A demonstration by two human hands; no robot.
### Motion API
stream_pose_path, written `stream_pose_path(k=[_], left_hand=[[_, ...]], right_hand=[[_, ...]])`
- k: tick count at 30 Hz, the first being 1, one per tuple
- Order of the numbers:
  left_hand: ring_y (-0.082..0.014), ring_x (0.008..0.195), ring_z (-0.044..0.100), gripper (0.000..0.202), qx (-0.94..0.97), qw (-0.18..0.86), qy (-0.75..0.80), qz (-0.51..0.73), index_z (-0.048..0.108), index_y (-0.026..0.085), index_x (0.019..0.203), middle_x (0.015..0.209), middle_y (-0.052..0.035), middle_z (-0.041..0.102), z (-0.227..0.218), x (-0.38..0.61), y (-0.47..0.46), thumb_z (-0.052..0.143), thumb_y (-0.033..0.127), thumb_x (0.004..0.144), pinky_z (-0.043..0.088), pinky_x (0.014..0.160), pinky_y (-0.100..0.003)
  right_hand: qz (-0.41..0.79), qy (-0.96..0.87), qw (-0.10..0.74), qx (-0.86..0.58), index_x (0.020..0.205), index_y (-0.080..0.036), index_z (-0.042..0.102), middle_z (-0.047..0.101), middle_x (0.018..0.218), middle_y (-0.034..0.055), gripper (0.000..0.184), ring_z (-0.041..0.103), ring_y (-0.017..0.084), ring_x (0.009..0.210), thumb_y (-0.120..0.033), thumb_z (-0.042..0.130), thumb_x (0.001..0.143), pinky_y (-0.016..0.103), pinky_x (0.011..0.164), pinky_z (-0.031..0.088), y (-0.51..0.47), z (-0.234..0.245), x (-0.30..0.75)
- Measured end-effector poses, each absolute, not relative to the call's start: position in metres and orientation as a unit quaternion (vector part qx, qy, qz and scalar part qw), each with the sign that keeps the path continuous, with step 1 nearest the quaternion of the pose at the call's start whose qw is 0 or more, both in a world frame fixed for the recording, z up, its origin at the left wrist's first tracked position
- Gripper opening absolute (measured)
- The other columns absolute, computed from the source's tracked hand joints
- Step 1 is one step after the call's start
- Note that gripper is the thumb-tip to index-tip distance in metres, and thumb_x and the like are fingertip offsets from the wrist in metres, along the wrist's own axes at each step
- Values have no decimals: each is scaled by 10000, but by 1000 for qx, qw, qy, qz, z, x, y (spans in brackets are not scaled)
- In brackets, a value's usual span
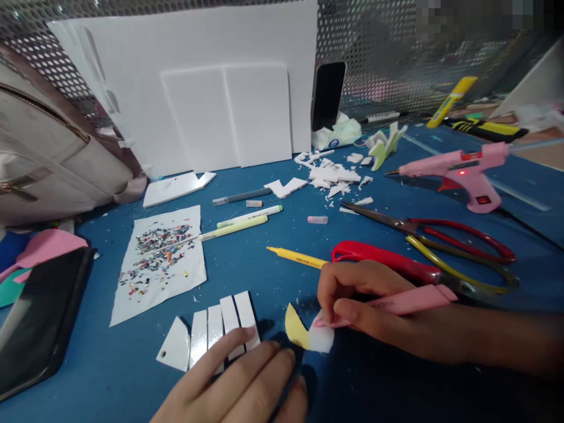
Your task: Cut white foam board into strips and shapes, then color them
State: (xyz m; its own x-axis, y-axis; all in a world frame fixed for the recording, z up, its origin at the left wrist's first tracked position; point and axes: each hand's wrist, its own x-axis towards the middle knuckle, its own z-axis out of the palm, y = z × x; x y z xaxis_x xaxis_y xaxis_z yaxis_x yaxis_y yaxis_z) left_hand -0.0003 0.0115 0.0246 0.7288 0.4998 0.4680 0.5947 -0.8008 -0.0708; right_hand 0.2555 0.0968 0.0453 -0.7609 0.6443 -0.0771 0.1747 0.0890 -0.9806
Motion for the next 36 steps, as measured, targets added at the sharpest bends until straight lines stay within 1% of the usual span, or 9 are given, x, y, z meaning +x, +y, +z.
stream_pose_path(k=[2, 5, 13, 18, 20, 23, 28, 32, 36], left_hand=[[-162, 1148, 571, 284, -915, 96, -327, -216, 705, 218, 1112, 1209, -5, 690, 22, 1, 13, 438, 290, 1047, 214, 1230, -370], [-185, 1153, 552, 338, -922, 94, -323, -190, 686, 199, 1154, 1264, -31, 670, 19, 1, 18, 448, 408, 1034, 155, 1238, -382], [-182, 1072, 556, 278, -937, 89, -291, -170, 696, 206, 1092, 1215, -12, 696, 22, 1, 22, 463, 335, 1012, 125, 1226, -387], [-190, 1070, 551, 244, -938, 75, -285, -183, 693, 190, 1082, 1190, -26, 704, 24, 6, 25, 496, 290, 979, 176, 1189, -378], [-193, 1068, 552, 243, -938, 69, -283, -187, 690, 185, 1090, 1194, -34, 702, 24, 7, 26, 502, 285, 974, 201, 1167, -382], [-197, 1063, 554, 241, -940, 67, -281, -183, 687, 183, 1093, 1196, -38, 700, 25, 6, 26, 505, 287, 974, 233, 1136, -388], [-199, 1042, 558, 243, -940, 73, -281, -180, 691, 186, 1094, 1188, -35, 704, 27, 7, 25, 500, 281, 978, 250, 1117, -393], [-199, 1048, 555, 259, -941, 76, -282, -173, 689, 198, 1108, 1193, -25, 706, 27, 6, 24, 473, 290, 999, 241, 1115, -387], [-194, 1040, 558, 262, -939, 81, -279, -186, 691, 203, 1091, 1172, -17, 714, 25, 6, 24, 462, 296, 1005, 237, 1119, -382]], right_hand=[[610, -712, 187, -292, 902, -191, 547, 618, 847, 27, 212, 578, 139, 760, -367, 494, 1008, 229, 662, 454, 97, 45, 255], [607, -715, 181, -297, 903, -197, 542, 610, 841, 27, 237, 562, 144, 750, -403, 491, 1008, 232, 641, 436, 97, 44, 255], [606, -714, 186, -298, 899, -210, 503, 523, 803, -15, 201, 492, 119, 701, -377, 505, 1011, 211, 597, 394, 94, 46, 254], [595, -722, 199, -290, 877, -206, 499, 515, 792, -31, 141, 483, 104, 690, -278, 564, 979, 197, 595, 387, 93, 46, 253], [593, -725, 204, -285, 830, -202, 477, 497, 756, -45, 174, 459, 94, 654, -237, 600, 949, 192, 574, 371, 93, 44, 254], [584, -736, 204, -276, 775, -198, 446, 482, 716, -53, 225, 434, 89, 612, -227, 600, 935, 201, 546, 355, 92, 43, 254], [572, -743, 189, -290, 793, -192, 475, 529, 739, -50, 191, 460, 87, 636, -207, 604, 933, 195, 565, 371, 94, 43, 252], [547, -758, 188, -303, 762, -188, 474, 498, 709, -61, 227, 423, 81, 625, -226, 617, 934, 192, 555, 345, 96, 43, 250], [596, -729, 172, -288, 689, -192, 397, 384, 639, -69, 357, 384, 81, 574, -328, 573, 968, 195, 535, 351, 96, 44, 249]])
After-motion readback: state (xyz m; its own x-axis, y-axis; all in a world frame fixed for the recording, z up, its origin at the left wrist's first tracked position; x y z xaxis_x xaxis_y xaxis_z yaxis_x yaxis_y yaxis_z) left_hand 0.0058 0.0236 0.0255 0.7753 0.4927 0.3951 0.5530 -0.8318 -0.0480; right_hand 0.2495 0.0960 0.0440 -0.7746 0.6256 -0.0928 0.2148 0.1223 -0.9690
